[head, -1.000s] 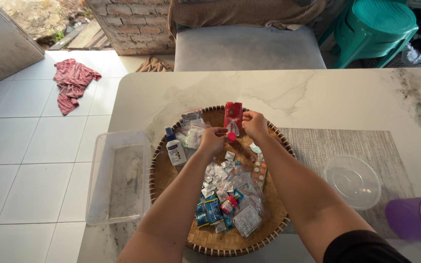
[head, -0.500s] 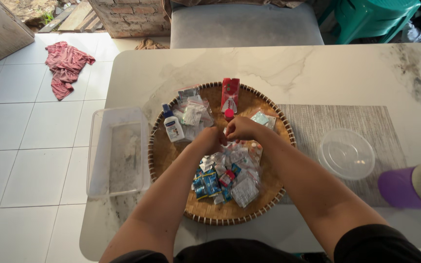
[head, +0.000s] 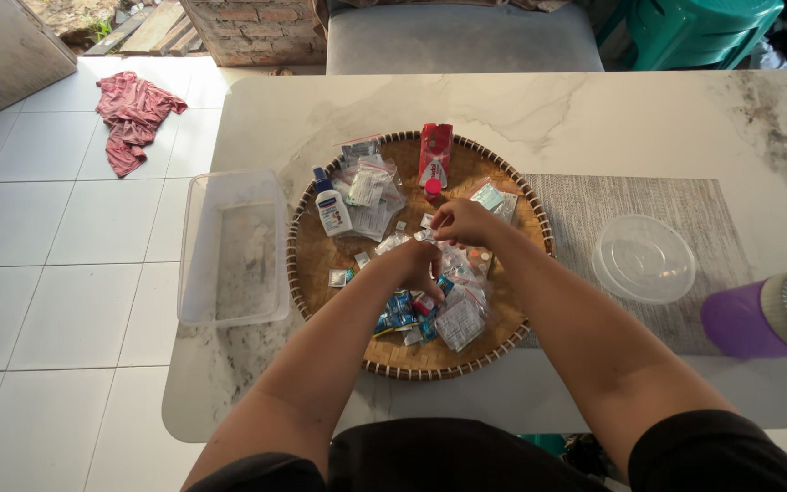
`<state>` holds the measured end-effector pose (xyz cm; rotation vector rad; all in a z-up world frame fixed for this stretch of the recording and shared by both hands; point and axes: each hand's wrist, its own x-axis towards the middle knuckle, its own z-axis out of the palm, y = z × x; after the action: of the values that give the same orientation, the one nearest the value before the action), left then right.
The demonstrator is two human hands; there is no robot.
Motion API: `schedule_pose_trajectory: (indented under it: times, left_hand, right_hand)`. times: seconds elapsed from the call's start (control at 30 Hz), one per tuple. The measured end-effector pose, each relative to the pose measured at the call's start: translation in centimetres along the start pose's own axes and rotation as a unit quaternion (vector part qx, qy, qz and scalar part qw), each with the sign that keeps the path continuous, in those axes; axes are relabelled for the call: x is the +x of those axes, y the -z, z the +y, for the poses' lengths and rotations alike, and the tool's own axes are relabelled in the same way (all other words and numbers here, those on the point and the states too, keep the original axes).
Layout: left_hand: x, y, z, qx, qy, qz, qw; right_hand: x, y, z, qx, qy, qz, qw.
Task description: The person empties a plastic container filled with various medications onto a woven tray. They then sort the items, including blister packs, small bottles, and sachets, arranging them on the tray.
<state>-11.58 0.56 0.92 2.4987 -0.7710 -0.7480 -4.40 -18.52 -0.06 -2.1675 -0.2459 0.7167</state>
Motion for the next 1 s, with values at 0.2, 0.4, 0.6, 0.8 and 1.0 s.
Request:
schedule_pose_trajectory:
  times: [0.2, 0.4, 0.6, 0.8, 1.0]
  left_hand:
    - [-0.5, -0.2, -0.7, 0.01, 0.025, 0.022, 0.999]
    - [-2.1, -0.6, -0.1, 0.006, 0.038, 0.037, 0.999]
    - [-3.1, -1.4, 0.9, 0.012, 0.038, 0.037, 0.999]
    - [-3.7, -3.3, 1.4, 0.01, 0.026, 0.087, 0.996]
    - [-3.3, -4.9, 1.3, 0.066, 0.045, 0.14, 0.987]
  right_hand:
    - [-2.2, 0.0, -1.2, -0.026, 0.009, 0.026, 0.999]
    - [-3.9, -0.3, -1.9, -0.039, 0.0, 0.027, 0.999]
    - [-4.7, -0.8, -2.0, -0.033, 0.01, 0.032, 0.999]
    - [-5.7, -0.9, -2.3, -0.034, 0.011, 0.037, 0.999]
    - [-6.8, -0.4, -2.7, -0.024, 0.004, 0.051, 0.998]
